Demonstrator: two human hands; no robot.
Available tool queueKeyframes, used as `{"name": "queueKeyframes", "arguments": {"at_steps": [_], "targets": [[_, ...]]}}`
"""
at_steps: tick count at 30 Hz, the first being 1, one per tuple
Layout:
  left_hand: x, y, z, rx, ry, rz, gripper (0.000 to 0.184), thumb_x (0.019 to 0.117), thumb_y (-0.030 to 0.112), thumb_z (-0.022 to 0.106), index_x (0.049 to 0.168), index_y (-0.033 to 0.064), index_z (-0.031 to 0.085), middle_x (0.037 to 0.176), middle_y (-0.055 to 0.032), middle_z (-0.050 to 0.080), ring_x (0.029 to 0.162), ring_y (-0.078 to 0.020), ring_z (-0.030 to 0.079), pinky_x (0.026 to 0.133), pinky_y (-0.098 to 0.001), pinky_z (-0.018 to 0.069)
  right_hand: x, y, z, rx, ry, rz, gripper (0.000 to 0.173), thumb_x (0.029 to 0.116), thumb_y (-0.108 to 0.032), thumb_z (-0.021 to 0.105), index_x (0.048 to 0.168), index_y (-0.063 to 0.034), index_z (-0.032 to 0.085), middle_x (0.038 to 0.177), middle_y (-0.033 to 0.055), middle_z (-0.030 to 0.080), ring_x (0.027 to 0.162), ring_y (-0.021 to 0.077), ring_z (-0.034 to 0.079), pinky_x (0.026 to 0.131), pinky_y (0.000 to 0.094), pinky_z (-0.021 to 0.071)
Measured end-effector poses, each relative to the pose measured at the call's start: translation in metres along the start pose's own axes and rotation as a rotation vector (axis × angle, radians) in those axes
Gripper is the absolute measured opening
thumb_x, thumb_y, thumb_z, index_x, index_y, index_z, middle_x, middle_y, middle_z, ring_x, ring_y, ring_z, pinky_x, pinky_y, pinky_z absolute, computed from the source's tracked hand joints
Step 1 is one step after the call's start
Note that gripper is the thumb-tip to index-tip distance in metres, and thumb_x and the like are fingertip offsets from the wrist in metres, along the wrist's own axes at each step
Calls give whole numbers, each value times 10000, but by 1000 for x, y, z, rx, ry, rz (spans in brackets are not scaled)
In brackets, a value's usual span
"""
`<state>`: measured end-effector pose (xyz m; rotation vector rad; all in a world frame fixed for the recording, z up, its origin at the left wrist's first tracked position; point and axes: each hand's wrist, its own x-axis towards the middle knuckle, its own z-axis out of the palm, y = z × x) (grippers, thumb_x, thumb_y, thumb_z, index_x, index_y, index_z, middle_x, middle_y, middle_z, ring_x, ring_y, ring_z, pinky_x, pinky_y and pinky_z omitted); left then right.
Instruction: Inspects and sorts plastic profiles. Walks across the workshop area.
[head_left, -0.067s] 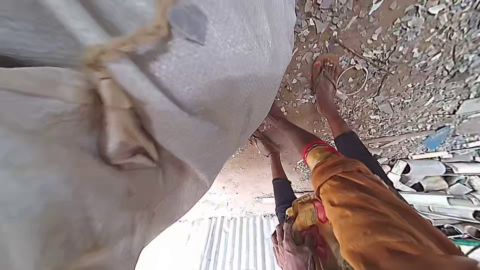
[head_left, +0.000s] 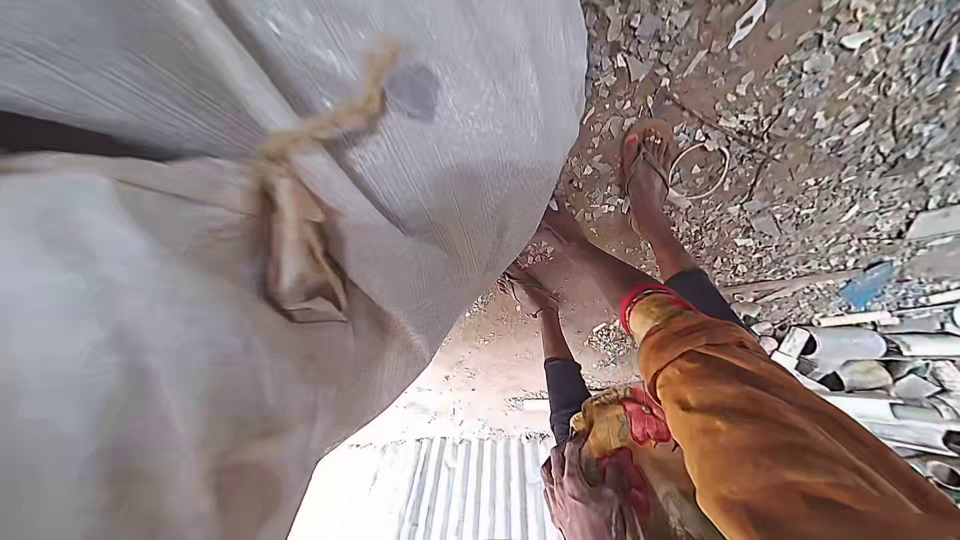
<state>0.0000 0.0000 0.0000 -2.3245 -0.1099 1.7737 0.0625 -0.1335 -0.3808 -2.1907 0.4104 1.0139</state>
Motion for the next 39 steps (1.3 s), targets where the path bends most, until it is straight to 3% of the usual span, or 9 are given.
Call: {"name": "queueKeyframes", "arguments": {"at_steps": [3,9,12,16,19,25,31,34,39], "targets": [[17,-38,66,-111,-18,-17,501,827,461,755,1272,234,719,1261,-76,682,1247,-379,563,949,-600,477,-1,39,9,-276,7,29,604,958,100,565,1512,-124,480,1607,182,382,1493,426,334,1170,641,292],[21,-25,67,-42,-33,-59,509,812,418,771,1216,111,739,1228,-155,687,1234,-413,574,988,-608,466,3,52,23,-167,-53,23,773,997,107,495,1627,-286,277,1571,227,410,1434,468,404,1085,642,387],[26,-13,59,-10,-32,-61,536,825,448,757,1221,89,734,1219,-159,694,1224,-401,588,1017,-600,454,6,39,7,143,-160,65,939,856,-94,751,1638,-217,246,1558,280,395,1432,495,386,1075,631,417],[28,0,48,14,-67,-77,584,846,479,741,1291,102,704,1277,-158,677,1253,-404,576,1047,-598,444,-52,22,-56,763,-269,165,486,997,-307,619,1379,-9,579,1225,223,648,1114,328,630,971,513,489],[32,11,37,-10,-63,-106,543,858,482,715,1293,157,708,1255,-134,692,1232,-389,596,1010,-603,472,-109,34,-101,1281,-253,358,389,1109,-314,379,975,-26,604,655,34,565,493,111,543,496,259,482],[34,18,5,-2,43,-56,435,924,420,639,1251,141,709,1220,-147,697,1195,-374,624,990,-617,481,-233,92,-232,1902,-374,717,495,1090,-497,231,1049,-143,576,686,30,617,511,116,571,469,244,476],[-13,57,-48,45,-234,56,534,1035,421,531,1480,125,519,1476,-164,537,1397,-364,467,1148,-597,352,-365,67,-354,2103,-361,404,597,1003,-497,123,840,-208,619,603,-21,608,483,89,568,479,246,500],[-30,84,-80,-257,-134,316,382,1022,263,604,1312,17,637,1302,-204,655,1182,-335,647,1036,-542,492,-415,42,-398,2117,-304,263,558,990,-444,155,872,-201,643,652,-1,662,533,111,621,514,267,525],[-124,165,-180,-430,114,782,337,1023,157,546,1282,-45,624,1194,-196,684,1020,-253,690,911,-426,563,-473,2,-436,2209,-253,-142,544,990,-473,190,967,-209,665,777,8,683,629,130,640,594,309,556]]}}
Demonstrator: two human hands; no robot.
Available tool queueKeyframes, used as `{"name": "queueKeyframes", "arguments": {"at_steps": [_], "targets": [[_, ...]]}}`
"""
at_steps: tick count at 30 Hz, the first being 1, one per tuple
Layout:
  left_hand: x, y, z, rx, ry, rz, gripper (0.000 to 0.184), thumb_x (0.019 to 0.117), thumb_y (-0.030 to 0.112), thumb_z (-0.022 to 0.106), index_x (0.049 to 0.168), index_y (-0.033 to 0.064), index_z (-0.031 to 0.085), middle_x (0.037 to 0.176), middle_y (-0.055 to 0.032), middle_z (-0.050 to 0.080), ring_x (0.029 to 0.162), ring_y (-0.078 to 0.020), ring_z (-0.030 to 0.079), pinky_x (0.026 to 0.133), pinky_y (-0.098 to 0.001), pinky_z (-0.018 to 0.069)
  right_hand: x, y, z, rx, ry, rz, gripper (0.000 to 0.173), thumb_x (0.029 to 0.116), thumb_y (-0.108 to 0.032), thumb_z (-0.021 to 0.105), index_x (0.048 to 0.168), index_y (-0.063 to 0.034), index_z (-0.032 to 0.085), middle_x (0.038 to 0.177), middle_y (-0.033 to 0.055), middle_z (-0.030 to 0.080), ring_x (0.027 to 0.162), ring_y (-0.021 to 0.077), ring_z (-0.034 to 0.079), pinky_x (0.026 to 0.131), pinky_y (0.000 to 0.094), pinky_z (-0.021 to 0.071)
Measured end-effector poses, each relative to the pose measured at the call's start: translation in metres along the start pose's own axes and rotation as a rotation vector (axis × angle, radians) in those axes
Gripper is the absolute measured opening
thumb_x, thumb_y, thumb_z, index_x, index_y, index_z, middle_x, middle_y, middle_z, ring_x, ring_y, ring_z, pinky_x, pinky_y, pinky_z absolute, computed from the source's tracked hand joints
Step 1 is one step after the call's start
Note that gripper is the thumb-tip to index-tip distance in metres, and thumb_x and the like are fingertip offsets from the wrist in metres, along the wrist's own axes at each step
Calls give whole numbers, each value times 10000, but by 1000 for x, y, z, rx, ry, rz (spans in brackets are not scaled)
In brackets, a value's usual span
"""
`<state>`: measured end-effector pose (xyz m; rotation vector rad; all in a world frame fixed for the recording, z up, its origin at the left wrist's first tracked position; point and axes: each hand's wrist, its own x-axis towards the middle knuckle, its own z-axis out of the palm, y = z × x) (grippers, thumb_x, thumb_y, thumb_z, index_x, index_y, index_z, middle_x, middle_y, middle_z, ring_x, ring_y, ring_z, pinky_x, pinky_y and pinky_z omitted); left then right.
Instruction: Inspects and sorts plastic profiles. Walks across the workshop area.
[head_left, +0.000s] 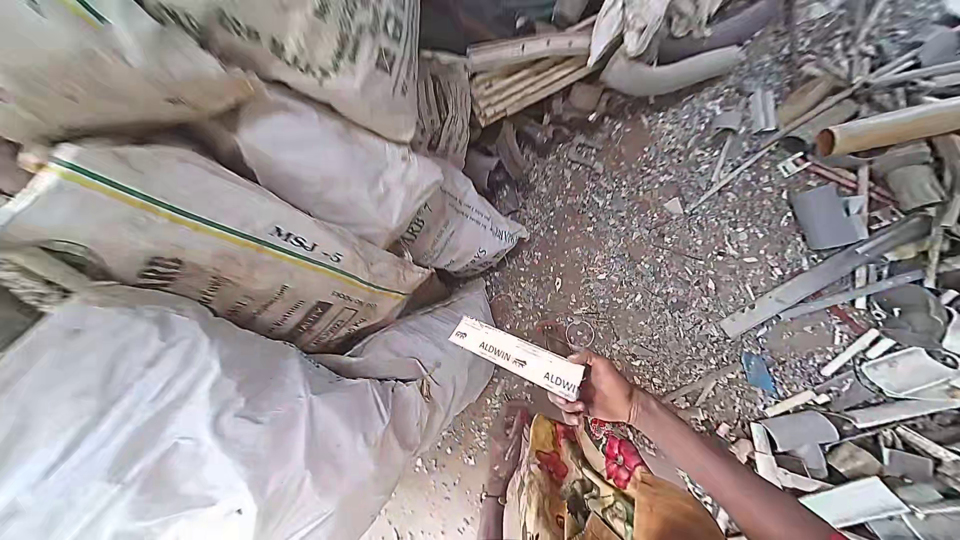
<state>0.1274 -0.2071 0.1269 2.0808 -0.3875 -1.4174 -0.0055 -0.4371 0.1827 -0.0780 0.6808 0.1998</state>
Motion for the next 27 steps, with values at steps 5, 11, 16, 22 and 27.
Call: {"name": "queueKeyframes", "arguments": {"at_steps": [5,11,16,22,27], "targets": [[-71,145,-40,120,416,630,424,1019,326,531,1217,-23,669,1189,-160,683,1087,-198,671,926,-354,567,-57,25,83,15,-84,-225,526,1006,-463,216,991,-183,661,776,25,697,644,147,660,628,338,582],[-181,188,-55,-27,73,1132,505,917,569,678,1152,125,733,1339,-89,658,1381,-239,509,1159,-405,418,-142,91,184,46,-60,-446,531,1058,-460,194,1044,-150,625,823,36,700,665,131,663,610,300,573],[-254,162,-58,-257,35,1133,195,849,304,817,990,170,811,1134,-35,765,1296,-240,606,1135,-370,461,-183,168,217,74,-25,-536,511,1063,-473,255,1021,-135,637,789,55,696,598,147,642,576,320,573],[-324,130,-52,-342,-79,831,77,795,72,802,868,51,812,1045,-120,778,1222,-285,657,1139,-382,461,-201,246,210,148,80,-622,492,1075,-448,270,984,-129,633,743,53,654,576,151,610,567,321,563],[-347,120,-36,-216,-163,790,82,847,109,781,895,48,806,1083,-112,770,1174,-229,681,1076,-358,516,-221,276,190,197,98,-657,505,1071,-470,271,1008,-129,638,745,48,644,522,115,541,494,272,496]]}}
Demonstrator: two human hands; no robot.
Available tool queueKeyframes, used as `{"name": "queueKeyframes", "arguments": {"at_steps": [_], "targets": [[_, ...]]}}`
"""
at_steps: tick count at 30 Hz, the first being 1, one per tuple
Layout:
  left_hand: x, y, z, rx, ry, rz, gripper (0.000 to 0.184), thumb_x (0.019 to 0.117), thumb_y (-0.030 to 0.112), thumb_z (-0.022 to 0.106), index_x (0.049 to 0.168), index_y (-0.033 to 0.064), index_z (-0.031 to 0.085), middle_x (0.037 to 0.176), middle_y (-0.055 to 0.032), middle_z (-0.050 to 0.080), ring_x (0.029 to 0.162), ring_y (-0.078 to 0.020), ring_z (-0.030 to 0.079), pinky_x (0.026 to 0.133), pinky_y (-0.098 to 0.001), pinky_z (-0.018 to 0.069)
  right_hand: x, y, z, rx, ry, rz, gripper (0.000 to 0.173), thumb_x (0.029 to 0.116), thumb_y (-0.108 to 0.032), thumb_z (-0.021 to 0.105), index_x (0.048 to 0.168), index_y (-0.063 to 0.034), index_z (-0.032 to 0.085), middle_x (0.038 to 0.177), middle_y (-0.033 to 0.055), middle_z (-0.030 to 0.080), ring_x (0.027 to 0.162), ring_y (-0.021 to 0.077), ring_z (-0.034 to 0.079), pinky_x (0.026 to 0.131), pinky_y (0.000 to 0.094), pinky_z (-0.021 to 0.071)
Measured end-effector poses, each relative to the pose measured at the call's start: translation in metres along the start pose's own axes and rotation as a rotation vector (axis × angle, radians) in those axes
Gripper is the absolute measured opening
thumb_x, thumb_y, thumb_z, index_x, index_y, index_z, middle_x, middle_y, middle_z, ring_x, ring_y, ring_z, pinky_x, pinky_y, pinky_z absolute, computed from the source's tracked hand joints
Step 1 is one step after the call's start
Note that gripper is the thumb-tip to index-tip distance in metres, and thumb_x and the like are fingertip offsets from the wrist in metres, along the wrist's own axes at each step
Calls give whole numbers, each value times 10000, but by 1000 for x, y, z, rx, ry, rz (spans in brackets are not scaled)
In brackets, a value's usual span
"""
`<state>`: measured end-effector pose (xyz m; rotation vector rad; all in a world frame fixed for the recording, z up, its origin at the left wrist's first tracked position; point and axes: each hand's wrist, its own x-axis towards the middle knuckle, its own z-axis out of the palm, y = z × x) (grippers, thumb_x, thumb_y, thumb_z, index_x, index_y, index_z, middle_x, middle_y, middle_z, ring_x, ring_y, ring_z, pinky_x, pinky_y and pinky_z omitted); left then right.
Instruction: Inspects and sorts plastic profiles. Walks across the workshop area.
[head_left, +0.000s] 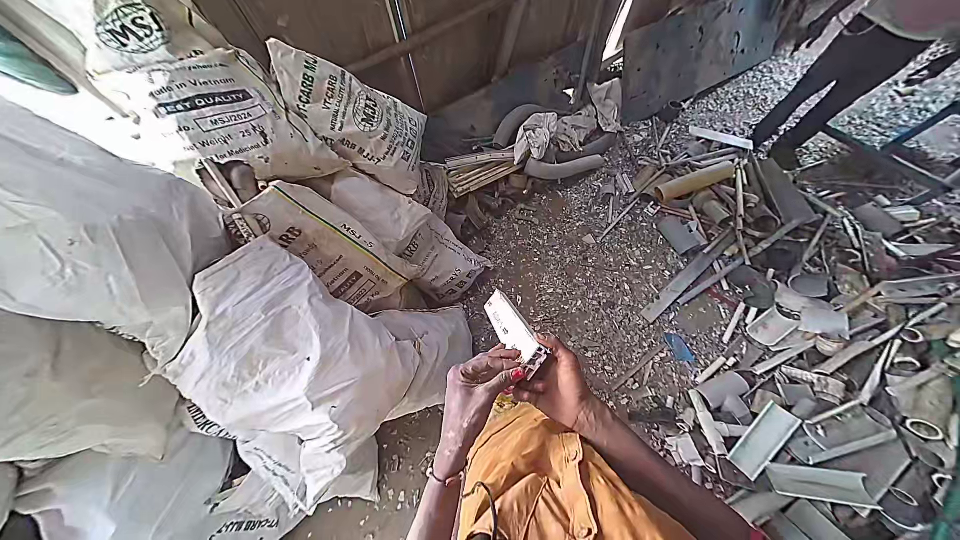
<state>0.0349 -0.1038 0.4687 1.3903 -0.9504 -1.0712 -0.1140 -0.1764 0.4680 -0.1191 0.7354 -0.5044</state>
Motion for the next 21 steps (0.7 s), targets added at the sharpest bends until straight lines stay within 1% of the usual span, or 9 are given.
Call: {"name": "queueKeyframes", "arguments": {"at_steps": [3,5,7,10,12,14,17,19,21], "targets": [[-6,2,19,213,7,26,133,925,172,710,982,80,788,1102,-26,766,1119,-103,689,1016,-286,539,-18,-7,-21,14,-45,-41,544,1060,-476,216,983,-130,628,708,35,621,486,101,506,453,250,453],[-5,-2,31,368,98,124,179,955,188,669,1045,71,770,1131,-20,759,1141,-77,678,1031,-278,526,-32,-17,-35,44,-109,-54,559,1034,-489,212,989,-129,638,715,41,634,486,103,526,446,245,456],[-1,-3,43,358,164,227,248,1009,200,593,1086,27,754,1105,-41,762,1092,-83,698,1010,-278,542,-44,-29,-52,57,-192,-72,541,1000,-511,280,969,-134,667,695,41,644,496,113,558,465,256,480],[1,2,71,328,167,336,401,1097,282,422,1038,20,720,1027,-5,770,1000,-38,708,939,-248,565,-65,-51,-79,28,-296,-104,510,934,-564,405,949,-148,700,693,20,642,529,109,569,503,271,492],[-4,7,99,343,107,400,343,1063,266,507,1075,-6,715,1056,-45,751,1014,-68,702,935,-269,573,-84,-65,-95,23,-322,-141,489,899,-579,507,951,-144,724,697,18,655,524,105,582,502,270,506],[-6,15,128,352,-44,501,307,1006,270,631,1125,-2,708,1141,-89,726,1088,-123,686,975,-314,567,-102,-80,-108,-7,-305,-208,485,921,-564,466,940,-151,720,698,17,666,515,95,581,492,263,505],[-16,20,172,396,-243,598,296,977,316,687,1177,107,748,1220,-57,716,1186,-143,641,1025,-334,516,-131,-96,-124,16,-188,-273,491,957,-492,362,850,-160,707,655,21,658,479,98,566,461,267,494],[-21,18,195,424,-282,647,248,963,302,707,1167,175,765,1213,-21,724,1212,-157,634,1041,-367,506,-147,-103,-134,39,-141,-291,478,960,-466,354,825,-158,694,647,29,658,470,106,571,445,272,500],[-22,14,213,421,-274,693,193,949,268,730,1121,201,783,1170,2,739,1196,-152,644,1045,-352,510,-157,-109,-145,37,-145,-305,479,961,-466,356,843,-149,695,657,34,664,468,103,570,438,268,496]]}}
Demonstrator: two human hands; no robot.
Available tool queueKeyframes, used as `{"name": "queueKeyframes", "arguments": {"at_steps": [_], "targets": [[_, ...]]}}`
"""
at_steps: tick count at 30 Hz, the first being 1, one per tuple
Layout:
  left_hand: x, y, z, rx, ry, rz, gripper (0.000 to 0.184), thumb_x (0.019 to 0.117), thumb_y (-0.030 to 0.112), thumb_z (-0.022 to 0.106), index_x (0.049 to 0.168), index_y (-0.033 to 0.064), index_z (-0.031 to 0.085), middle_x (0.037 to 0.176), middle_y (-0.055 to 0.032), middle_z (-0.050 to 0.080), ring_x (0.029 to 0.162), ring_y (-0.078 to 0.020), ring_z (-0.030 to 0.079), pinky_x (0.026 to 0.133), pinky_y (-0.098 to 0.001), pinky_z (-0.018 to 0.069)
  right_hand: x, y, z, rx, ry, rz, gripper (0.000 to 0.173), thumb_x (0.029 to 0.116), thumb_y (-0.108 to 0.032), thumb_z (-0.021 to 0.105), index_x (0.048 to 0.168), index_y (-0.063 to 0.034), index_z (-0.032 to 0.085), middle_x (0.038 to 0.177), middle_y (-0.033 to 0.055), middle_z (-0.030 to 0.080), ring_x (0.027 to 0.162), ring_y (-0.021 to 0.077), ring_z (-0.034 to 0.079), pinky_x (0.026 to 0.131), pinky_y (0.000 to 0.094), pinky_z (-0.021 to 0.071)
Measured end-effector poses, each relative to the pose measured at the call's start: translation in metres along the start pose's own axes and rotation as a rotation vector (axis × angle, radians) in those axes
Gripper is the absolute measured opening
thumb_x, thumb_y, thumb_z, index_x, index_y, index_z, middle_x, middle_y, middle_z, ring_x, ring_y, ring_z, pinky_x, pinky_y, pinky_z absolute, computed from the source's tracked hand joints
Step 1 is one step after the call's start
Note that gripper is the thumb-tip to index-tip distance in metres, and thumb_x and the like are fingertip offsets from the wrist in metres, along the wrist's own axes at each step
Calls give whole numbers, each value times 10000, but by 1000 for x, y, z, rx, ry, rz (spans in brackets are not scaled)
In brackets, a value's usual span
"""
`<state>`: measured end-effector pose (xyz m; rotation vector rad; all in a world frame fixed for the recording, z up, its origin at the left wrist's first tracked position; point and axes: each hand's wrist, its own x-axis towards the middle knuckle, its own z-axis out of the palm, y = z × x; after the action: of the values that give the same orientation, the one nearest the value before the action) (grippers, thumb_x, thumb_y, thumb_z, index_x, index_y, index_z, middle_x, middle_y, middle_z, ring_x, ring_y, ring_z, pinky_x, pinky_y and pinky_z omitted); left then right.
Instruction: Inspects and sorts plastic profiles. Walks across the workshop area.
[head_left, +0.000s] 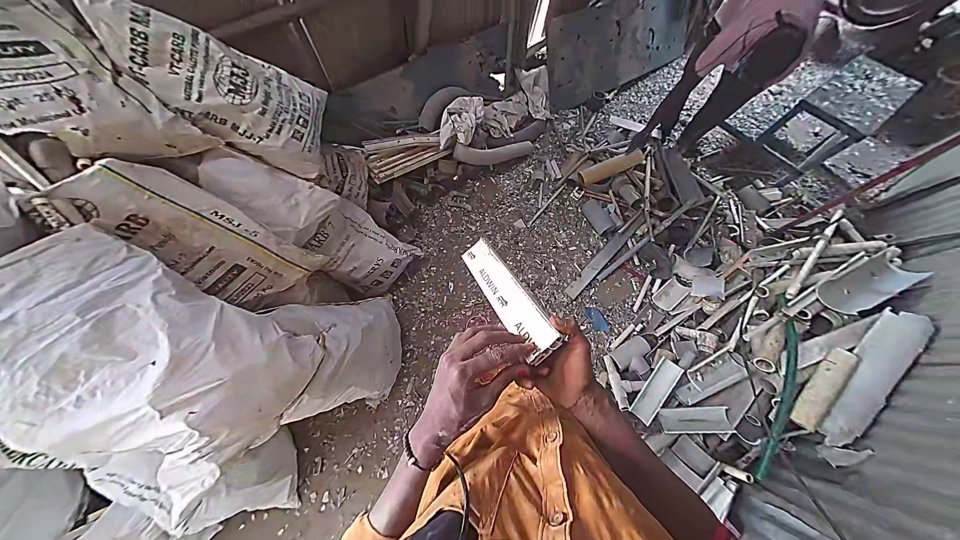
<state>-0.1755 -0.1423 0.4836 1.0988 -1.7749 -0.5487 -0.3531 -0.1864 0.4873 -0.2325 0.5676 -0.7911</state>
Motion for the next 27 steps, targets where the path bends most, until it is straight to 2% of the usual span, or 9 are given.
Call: {"name": "queueKeyframes", "arguments": {"at_steps": [5,9,12,14,17,19,22,25,27], "targets": [[3,5,21,-33,-18,93,87,921,233,762,993,223,810,1057,56,763,1138,-129,662,1013,-313,517,-27,-11,-20,-23,19,42,583,1001,-479,212,888,-147,679,721,55,705,512,129,619,459,283,517],[4,11,25,59,-134,168,101,969,259,698,1010,252,791,1130,72,746,1153,-108,645,1002,-317,500,-36,-8,-37,-4,-57,55,552,994,-482,259,855,-175,697,691,18,688,497,94,591,465,268,508],[0,14,30,193,-137,247,124,1007,249,635,1020,229,757,1150,59,738,1115,-105,657,966,-312,504,-39,-4,-41,35,-20,75,543,1005,-454,260,797,-175,676,609,-1,630,456,89,555,459,274,504],[-3,16,35,267,-136,267,131,1030,238,595,1022,208,723,1186,50,721,1141,-122,643,1000,-327,489,-40,-2,-41,33,18,85,575,1017,-458,220,779,-172,658,598,6,620,445,96,547,440,274,499],[-11,17,45,336,-152,208,171,1077,245,477,1035,177,628,1338,-6,662,1319,-212,563,1104,-431,430,-40,-2,-36,13,56,118,612,1029,-474,169,797,-169,646,600,8,615,444,100,542,436,268,487],[-16,18,53,310,-119,136,200,1095,228,397,1018,135,557,1391,-65,632,1377,-258,526,1130,-457,424,-38,-3,-32,-13,56,137,597,1033,-483,165,827,-167,628,607,2,600,448,92,522,436,254,467],[-15,20,60,262,-4,51,223,1104,228,343,1044,100,515,1367,-85,651,1368,-246,542,1156,-449,402,-33,-5,-23,-16,19,141,590,1016,-497,186,814,-172,634,591,-12,577,435,78,495,423,236,435],[-7,25,65,188,108,-57,309,1107,250,349,1200,70,582,1297,-58,697,1318,-195,586,1153,-424,398,-31,-9,-14,-3,24,149,603,1009,-524,186,838,-177,649,591,-24,574,420,56,466,405,209,400],[-2,29,67,132,143,-155,304,1095,222,370,1217,71,603,1246,-46,722,1274,-170,615,1103,-413,428,-30,-9,-12,-7,25,135,589,1014,-526,189,910,-178,653,606,-33,580,426,44,465,408,197,396]]}}
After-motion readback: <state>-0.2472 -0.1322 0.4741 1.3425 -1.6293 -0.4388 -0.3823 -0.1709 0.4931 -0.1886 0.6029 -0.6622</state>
